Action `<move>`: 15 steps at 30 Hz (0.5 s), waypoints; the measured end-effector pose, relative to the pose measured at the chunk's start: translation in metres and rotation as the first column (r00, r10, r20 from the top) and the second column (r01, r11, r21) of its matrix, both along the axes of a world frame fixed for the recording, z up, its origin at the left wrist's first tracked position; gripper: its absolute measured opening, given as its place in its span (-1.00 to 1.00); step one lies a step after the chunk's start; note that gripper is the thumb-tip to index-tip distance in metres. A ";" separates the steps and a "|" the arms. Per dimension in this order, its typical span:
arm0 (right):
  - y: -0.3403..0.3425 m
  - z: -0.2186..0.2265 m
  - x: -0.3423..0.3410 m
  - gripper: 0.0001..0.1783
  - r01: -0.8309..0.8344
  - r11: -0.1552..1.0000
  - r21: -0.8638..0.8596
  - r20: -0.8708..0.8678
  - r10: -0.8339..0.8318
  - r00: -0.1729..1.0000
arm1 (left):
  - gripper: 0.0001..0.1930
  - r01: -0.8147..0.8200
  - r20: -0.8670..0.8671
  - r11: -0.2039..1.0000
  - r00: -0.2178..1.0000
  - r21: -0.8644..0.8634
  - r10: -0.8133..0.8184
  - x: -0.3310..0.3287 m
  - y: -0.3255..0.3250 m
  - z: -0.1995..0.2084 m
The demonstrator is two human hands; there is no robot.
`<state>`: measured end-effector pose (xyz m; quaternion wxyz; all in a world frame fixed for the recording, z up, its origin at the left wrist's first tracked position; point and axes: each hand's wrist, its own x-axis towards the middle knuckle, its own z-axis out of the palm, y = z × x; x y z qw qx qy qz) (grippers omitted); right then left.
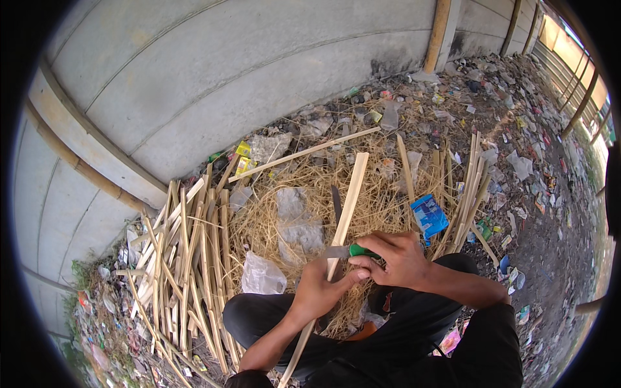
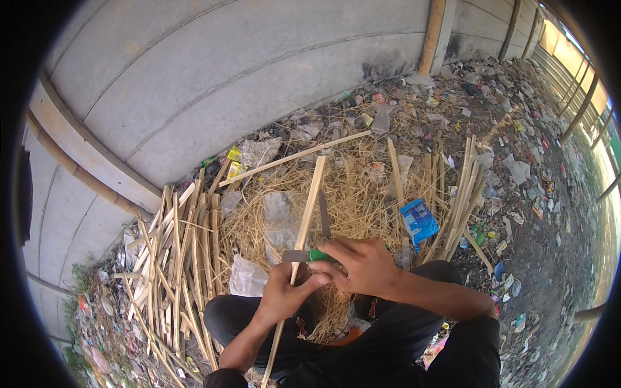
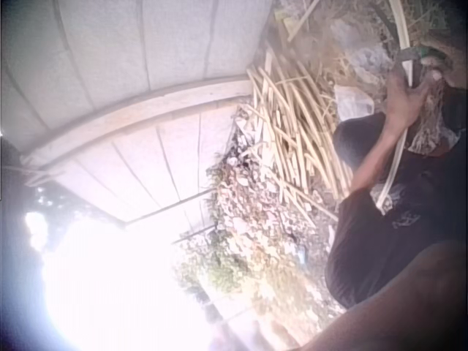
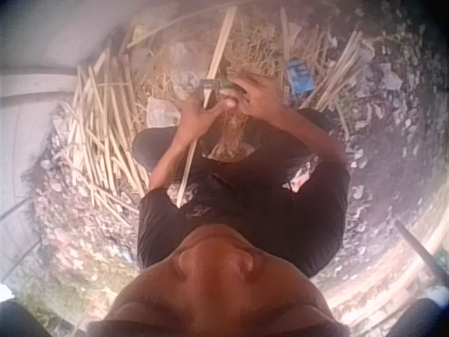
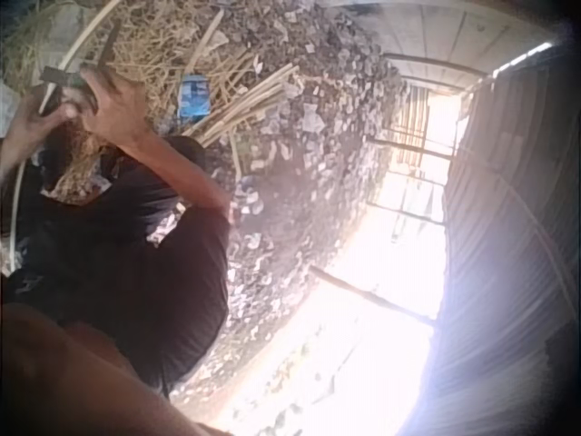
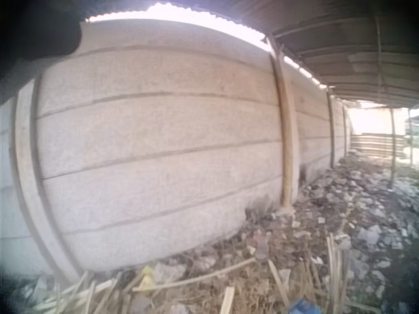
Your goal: The person sits on the ground and uses a green utility knife to shave thin strips from a long bamboo pole. They hold the pole with their left hand and scrape the blade along its length with their right hand, creating a pile of bamboo shavings.
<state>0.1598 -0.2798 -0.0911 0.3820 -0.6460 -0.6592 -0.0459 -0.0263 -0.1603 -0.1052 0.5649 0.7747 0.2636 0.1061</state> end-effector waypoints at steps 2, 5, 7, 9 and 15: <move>0.008 0.008 0.030 -0.68 0.093 0.994 0.065 -0.031 -0.091 0.995 | -0.55 -0.035 -0.057 0.999 0.998 -0.024 0.034 -0.002 -0.005 0.008; 0.010 0.014 0.043 -0.70 0.148 0.981 0.129 -0.052 -0.142 0.989 | -0.50 -0.031 0.024 0.995 0.999 -0.097 0.034 0.002 -0.008 0.018; 0.011 0.009 0.049 -0.73 0.207 0.948 0.241 -0.070 -0.196 0.978 | -0.53 -0.011 0.044 0.996 0.999 -0.085 0.015 0.002 -0.009 0.010; 0.011 0.026 0.076 -0.73 0.364 0.919 0.148 -0.132 -0.347 0.929 | -0.54 0.044 0.020 0.994 0.999 -0.102 -0.042 -0.003 -0.013 0.013; -0.013 0.025 0.120 -0.64 0.516 0.851 -0.094 -0.258 -0.522 0.813 | -0.56 0.064 -0.007 0.995 0.998 -0.078 -0.065 0.001 -0.007 0.008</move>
